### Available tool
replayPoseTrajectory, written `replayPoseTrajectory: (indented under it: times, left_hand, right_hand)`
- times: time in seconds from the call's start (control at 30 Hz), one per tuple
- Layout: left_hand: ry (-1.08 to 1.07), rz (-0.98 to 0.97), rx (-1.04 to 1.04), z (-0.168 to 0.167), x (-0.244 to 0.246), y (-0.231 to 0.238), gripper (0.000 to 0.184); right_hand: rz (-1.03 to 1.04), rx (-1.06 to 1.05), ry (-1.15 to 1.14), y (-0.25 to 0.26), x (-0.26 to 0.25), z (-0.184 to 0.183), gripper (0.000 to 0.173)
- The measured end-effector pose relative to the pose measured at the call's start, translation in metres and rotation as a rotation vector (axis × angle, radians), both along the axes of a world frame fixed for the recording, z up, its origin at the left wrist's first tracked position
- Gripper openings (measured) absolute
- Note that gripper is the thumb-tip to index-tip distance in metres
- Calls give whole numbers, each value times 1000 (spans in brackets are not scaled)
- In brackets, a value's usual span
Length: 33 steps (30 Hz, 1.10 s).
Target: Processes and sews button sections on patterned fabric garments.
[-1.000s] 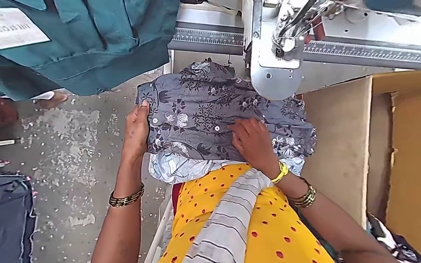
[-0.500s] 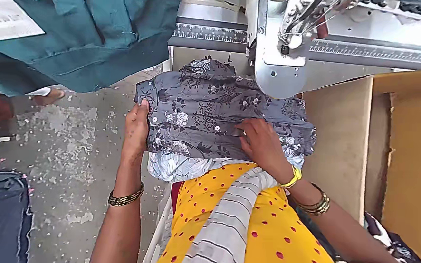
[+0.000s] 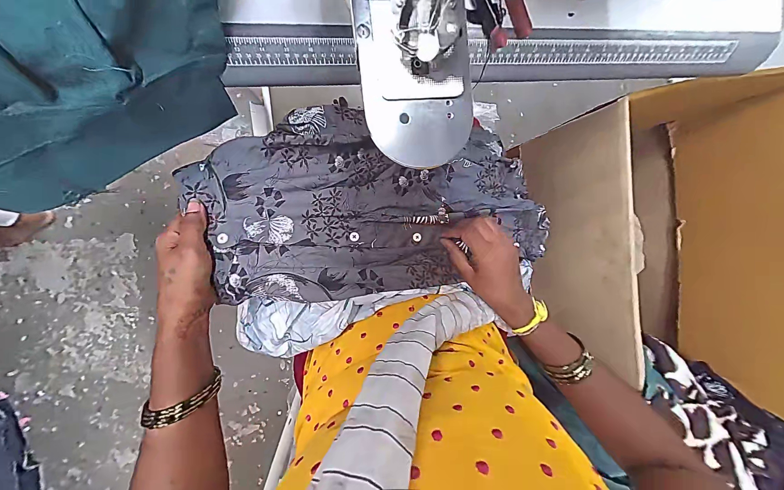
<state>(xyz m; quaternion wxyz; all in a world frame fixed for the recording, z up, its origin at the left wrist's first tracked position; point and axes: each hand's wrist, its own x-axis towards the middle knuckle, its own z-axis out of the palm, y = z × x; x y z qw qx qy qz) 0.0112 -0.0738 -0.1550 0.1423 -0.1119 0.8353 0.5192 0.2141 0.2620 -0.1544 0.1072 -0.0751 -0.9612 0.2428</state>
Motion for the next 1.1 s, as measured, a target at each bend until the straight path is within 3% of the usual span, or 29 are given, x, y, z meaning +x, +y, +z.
replayPoseTrajectory:
  times: [0.1,0.27,0.37,0.5,0.87,1.1]
  left_hand:
    - [7,7,7,2,0,1,35]
    - [0,17,-1,5,2,-1,38]
    - [4,5,-10,5,2,-2,40]
    - [-10,12,9,5,1,-3,43]
    - [25,-45,-117,5,6,-7,51]
    - [52,-59,-73,8,14,-10,52]
  right_hand:
    - [28,20,-2,-6,-10,-1,18]
    - [198,7,-164,-13,-30,9,41]
    - [322,105,-82,-23,-39,11,27]
    - [335,205,30,-37,-47,6,13]
    - [376,180,53,-31,-31,4,14]
    - [403,186,64,-27,-30,1,17]
